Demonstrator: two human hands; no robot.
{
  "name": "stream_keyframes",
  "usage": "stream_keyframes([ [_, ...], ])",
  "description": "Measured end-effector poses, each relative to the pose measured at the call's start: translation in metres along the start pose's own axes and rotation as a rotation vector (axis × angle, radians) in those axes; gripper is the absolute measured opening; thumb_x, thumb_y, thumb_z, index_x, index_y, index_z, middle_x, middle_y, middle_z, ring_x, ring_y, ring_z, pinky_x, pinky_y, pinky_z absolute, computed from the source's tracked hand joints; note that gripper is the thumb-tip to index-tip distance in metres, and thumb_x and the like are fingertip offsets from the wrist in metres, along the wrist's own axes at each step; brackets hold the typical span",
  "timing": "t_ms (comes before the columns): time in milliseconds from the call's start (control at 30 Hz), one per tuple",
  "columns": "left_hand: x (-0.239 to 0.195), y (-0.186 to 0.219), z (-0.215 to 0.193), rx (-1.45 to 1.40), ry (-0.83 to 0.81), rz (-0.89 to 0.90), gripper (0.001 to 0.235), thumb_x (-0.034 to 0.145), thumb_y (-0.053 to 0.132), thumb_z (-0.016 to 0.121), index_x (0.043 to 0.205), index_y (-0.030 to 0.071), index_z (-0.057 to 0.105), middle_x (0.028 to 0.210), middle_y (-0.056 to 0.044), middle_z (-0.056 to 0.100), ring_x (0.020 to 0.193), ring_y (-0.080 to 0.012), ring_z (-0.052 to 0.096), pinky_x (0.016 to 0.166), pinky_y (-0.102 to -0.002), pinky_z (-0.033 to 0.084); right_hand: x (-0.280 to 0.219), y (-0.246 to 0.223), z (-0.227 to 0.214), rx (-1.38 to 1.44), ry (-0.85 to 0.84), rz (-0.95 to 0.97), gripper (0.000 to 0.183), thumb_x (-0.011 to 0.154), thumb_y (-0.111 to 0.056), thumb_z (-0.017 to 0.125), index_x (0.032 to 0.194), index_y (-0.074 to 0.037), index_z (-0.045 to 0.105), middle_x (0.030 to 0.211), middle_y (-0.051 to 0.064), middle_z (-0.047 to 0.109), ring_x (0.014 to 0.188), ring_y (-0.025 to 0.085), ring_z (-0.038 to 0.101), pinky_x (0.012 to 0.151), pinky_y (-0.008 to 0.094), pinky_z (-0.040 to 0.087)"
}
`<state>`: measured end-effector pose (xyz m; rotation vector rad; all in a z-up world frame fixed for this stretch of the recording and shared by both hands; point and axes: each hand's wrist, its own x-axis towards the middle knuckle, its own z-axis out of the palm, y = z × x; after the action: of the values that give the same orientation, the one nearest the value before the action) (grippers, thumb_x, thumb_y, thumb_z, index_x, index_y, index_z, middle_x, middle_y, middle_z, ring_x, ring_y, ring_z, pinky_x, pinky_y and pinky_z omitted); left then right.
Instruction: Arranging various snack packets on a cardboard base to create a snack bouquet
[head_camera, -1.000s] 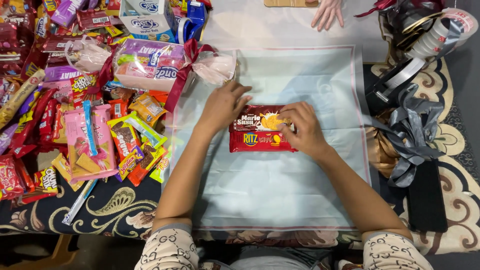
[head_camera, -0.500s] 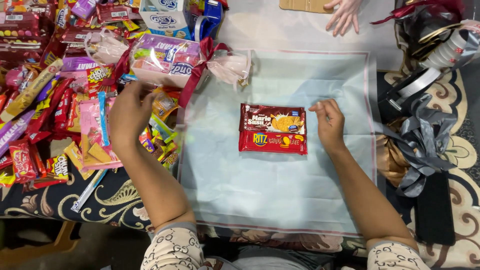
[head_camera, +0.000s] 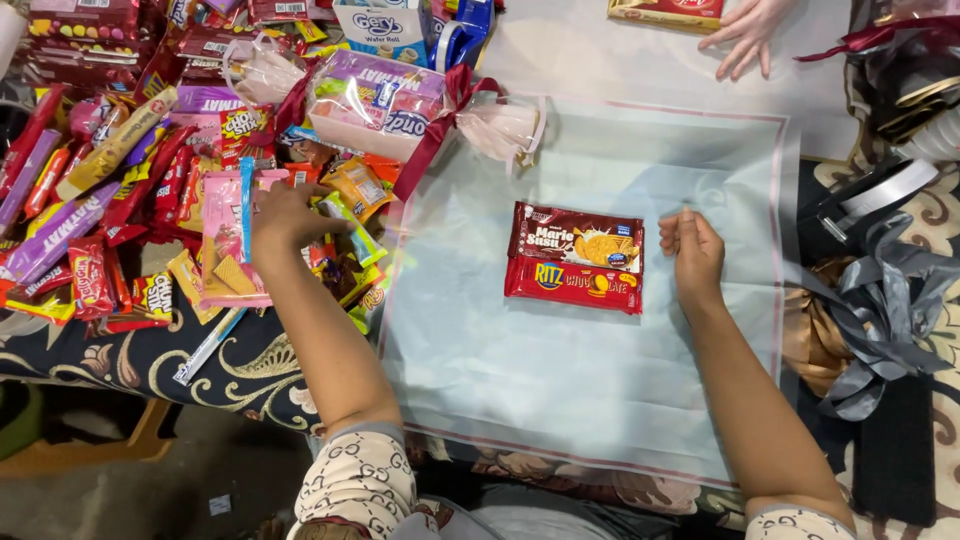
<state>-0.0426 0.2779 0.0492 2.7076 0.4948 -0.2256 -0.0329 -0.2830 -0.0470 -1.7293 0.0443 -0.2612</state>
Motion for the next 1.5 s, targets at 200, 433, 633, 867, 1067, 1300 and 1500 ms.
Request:
stream_keyframes([
  [200, -0.017, 0.015, -0.015, -0.283, 0.264, 0.212, 0.062, 0.075, 0.028, 0.095, 0.116, -0.001, 0.059, 0.11, -0.023, 0.058, 0.11, -0.0469, 0.058, 0.095, -0.055, 0.044, -0.002, -0.002, 0.002, -0.04, -0.013, -0.021, 0.038, 0.121, -0.024, 0.044, 0.101, -0.004, 0.069, 0.084, 0.007, 0.063, 0.076, 0.012, 0.059, 0.067, 0.021, 0.05],
  [433, -0.028, 0.021, -0.025, -0.422, 0.518, 0.138, 0.066, 0.088, 0.003, 0.085, 0.139, -0.003, 0.044, 0.125, -0.03, 0.063, 0.115, -0.0511, 0.061, 0.092, -0.064, 0.047, -0.004, -0.003, 0.003, -0.042, -0.02, -0.036, 0.038, 0.121, -0.025, 0.045, 0.101, -0.004, 0.07, 0.084, 0.007, 0.063, 0.076, 0.012, 0.058, 0.067, 0.02, 0.05],
  [633, 0.045, -0.073, 0.045, 0.068, 0.181, -0.213, 0.037, 0.074, 0.033, 0.086, 0.109, 0.032, 0.076, 0.108, 0.003, 0.073, 0.106, -0.031, 0.067, 0.085, -0.057, 0.053, -0.006, -0.01, 0.004, -0.075, -0.036, -0.046, 0.039, 0.121, -0.025, 0.045, 0.1, -0.004, 0.07, 0.084, 0.008, 0.063, 0.076, 0.013, 0.057, 0.067, 0.022, 0.05],
  [867, 0.03, -0.04, 0.028, 0.091, 0.047, -0.163, 0.084, 0.06, 0.029, 0.097, 0.138, 0.028, 0.066, 0.133, -0.01, 0.046, 0.127, -0.042, 0.04, 0.102, -0.057, 0.045, -0.007, -0.012, 0.005, -0.109, -0.033, -0.021, 0.037, 0.12, -0.024, 0.045, 0.099, -0.006, 0.071, 0.084, 0.007, 0.064, 0.078, 0.012, 0.057, 0.07, 0.023, 0.049],
  [1067, -0.013, -0.014, -0.014, -0.031, 0.165, -0.102, 0.072, 0.058, 0.018, 0.1, 0.123, 0.011, 0.07, 0.127, -0.016, 0.047, 0.121, -0.0442, 0.049, 0.095, -0.059, 0.048, -0.005, -0.009, 0.004, -0.127, -0.031, -0.014, 0.037, 0.119, -0.026, 0.047, 0.098, -0.008, 0.071, 0.084, 0.007, 0.066, 0.077, 0.012, 0.058, 0.07, 0.023, 0.051],
  [1300, -0.072, 0.037, -0.061, -0.479, 0.275, 0.358, 0.025, 0.098, 0.006, 0.076, 0.105, 0.008, 0.052, 0.102, -0.006, 0.062, 0.091, -0.0224, 0.061, 0.074, -0.037, 0.045, -0.007, -0.027, 0.009, -0.165, -0.049, 0.101, 0.039, 0.111, -0.04, 0.047, 0.095, -0.01, 0.067, 0.087, -0.001, 0.065, 0.081, 0.01, 0.055, 0.073, 0.025, 0.045],
  [1500, -0.05, 0.1, -0.023, -0.984, 0.115, 0.617, 0.042, 0.092, 0.005, 0.081, 0.128, 0.006, 0.06, 0.095, -0.014, 0.064, 0.085, -0.0197, 0.061, 0.073, -0.029, 0.051, -0.001, -0.002, 0.004, -0.148, -0.039, 0.001, 0.036, 0.117, -0.026, 0.049, 0.098, -0.009, 0.073, 0.084, 0.009, 0.068, 0.078, 0.013, 0.059, 0.07, 0.023, 0.052],
])
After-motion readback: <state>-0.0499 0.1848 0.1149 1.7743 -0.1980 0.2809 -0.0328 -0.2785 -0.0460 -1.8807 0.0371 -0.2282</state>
